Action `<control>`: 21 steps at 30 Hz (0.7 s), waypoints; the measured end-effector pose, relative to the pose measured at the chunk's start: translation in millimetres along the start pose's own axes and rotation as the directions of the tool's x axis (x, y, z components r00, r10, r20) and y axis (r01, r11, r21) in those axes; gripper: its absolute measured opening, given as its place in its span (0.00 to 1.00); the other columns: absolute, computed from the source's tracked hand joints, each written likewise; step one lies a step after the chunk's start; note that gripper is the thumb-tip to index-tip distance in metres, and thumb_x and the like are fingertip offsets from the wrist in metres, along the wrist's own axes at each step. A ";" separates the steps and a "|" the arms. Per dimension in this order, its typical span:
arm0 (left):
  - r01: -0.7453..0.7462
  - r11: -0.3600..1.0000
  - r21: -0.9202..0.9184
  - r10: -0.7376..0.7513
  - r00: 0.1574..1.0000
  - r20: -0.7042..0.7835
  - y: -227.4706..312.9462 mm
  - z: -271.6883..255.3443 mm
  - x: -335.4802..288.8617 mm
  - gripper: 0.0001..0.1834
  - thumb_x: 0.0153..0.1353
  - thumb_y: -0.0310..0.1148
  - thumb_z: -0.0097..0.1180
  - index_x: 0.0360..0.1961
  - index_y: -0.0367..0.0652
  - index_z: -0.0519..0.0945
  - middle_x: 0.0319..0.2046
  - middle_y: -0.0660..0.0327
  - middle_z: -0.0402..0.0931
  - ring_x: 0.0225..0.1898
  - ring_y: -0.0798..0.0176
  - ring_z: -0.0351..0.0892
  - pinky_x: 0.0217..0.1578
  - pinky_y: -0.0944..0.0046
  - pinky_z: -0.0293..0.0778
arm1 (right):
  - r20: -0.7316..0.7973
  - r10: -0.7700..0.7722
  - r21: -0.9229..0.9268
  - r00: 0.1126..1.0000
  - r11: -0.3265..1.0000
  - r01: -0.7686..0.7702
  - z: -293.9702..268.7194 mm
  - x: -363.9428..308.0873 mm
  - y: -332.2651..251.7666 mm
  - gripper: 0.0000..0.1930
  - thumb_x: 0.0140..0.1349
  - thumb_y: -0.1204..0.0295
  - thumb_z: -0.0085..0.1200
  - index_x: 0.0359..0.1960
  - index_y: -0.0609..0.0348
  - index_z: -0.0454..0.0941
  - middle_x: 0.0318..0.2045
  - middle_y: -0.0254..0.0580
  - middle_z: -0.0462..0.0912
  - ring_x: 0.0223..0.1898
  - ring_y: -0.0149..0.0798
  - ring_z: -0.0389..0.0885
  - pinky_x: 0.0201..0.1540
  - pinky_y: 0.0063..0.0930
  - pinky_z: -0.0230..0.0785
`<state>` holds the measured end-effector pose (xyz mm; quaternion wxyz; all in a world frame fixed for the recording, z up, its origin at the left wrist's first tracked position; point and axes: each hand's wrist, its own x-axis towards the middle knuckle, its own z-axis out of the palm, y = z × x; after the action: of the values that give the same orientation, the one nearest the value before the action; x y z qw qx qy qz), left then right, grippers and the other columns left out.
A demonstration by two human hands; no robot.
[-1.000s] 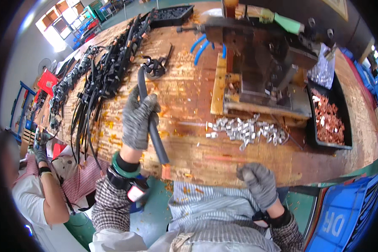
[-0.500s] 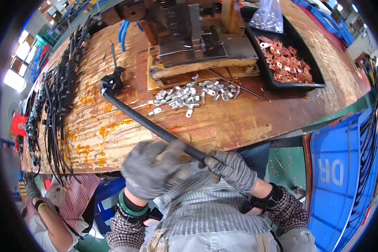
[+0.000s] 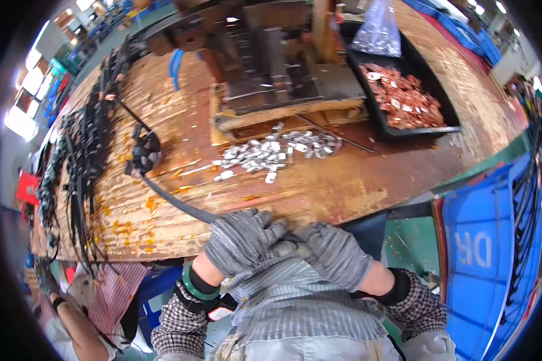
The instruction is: Attaching metal connectors to cable ends and crimping them using a machine.
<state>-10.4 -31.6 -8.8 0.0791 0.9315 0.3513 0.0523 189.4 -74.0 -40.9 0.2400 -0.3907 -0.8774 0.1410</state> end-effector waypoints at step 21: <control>-0.200 0.975 -0.095 0.214 0.963 0.167 -5.3 -4.6 11.8 0.10 0.53 0.41 0.47 0.33 0.51 0.75 0.21 0.64 0.72 0.20 0.59 0.73 0.17 0.61 0.65 | 0.485 0.117 0.486 0.867 0.787 -0.379 -15.4 11.1 29.9 0.22 0.61 0.53 0.36 0.33 0.58 0.75 0.24 0.49 0.78 0.27 0.50 0.76 0.33 0.37 0.68</control>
<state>-5.6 -19.3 -4.7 0.1400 0.9603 0.2414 -0.0088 209.7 -45.1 -37.5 0.1242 -0.3751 -0.7650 0.5086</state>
